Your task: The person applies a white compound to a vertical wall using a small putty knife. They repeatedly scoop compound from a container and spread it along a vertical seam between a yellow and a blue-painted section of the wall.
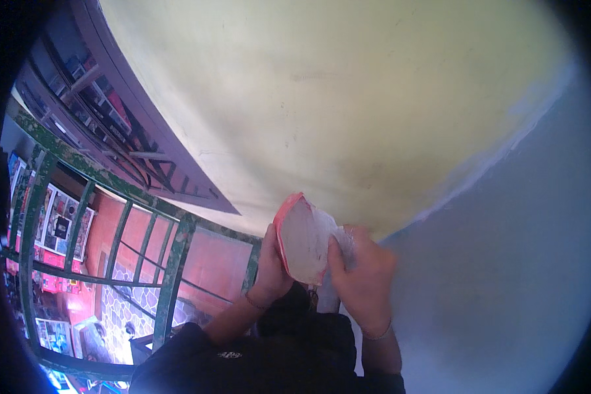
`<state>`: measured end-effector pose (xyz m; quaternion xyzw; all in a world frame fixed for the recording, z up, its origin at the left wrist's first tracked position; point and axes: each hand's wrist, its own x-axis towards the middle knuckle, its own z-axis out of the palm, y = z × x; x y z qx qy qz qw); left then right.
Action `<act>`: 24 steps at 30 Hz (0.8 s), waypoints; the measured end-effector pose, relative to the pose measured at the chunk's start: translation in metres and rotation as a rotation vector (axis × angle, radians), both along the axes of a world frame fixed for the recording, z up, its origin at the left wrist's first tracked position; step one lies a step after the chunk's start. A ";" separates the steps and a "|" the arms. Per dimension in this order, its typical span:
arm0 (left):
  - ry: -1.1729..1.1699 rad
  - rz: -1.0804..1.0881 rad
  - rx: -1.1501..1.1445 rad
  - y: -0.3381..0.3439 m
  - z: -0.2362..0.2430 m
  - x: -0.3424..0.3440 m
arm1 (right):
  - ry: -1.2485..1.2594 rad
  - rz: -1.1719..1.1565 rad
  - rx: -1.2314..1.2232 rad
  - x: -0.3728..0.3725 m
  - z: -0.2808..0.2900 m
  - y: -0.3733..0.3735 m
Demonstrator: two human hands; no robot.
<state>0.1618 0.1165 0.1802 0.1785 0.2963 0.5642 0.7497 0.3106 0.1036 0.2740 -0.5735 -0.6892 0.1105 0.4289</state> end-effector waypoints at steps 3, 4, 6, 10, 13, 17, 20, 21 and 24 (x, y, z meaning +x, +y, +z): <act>0.011 0.018 0.055 0.002 0.003 0.007 | -0.025 -0.018 0.012 0.002 -0.004 0.002; 0.008 0.024 0.044 0.002 0.002 0.008 | -0.007 -0.017 0.006 0.003 -0.007 0.002; -0.010 0.006 0.114 0.002 -0.001 0.009 | 0.003 -0.009 0.016 0.004 -0.011 0.002; -0.020 -0.013 0.095 0.001 -0.006 0.012 | 0.066 -0.001 -0.011 0.006 -0.015 0.001; -0.018 0.009 0.102 -0.001 -0.005 0.015 | 0.129 0.002 -0.019 0.009 -0.013 -0.002; 0.011 -0.030 0.183 -0.003 -0.001 0.013 | 0.174 0.020 -0.134 0.014 -0.010 -0.007; 0.010 -0.034 0.202 -0.004 -0.003 0.013 | 0.233 0.039 -0.149 0.018 -0.014 -0.006; 0.008 -0.027 0.202 -0.004 -0.005 0.014 | 0.274 0.046 -0.152 0.020 -0.018 -0.005; 0.009 -0.007 0.199 -0.004 -0.014 0.014 | 0.452 0.086 -0.226 0.025 -0.029 -0.004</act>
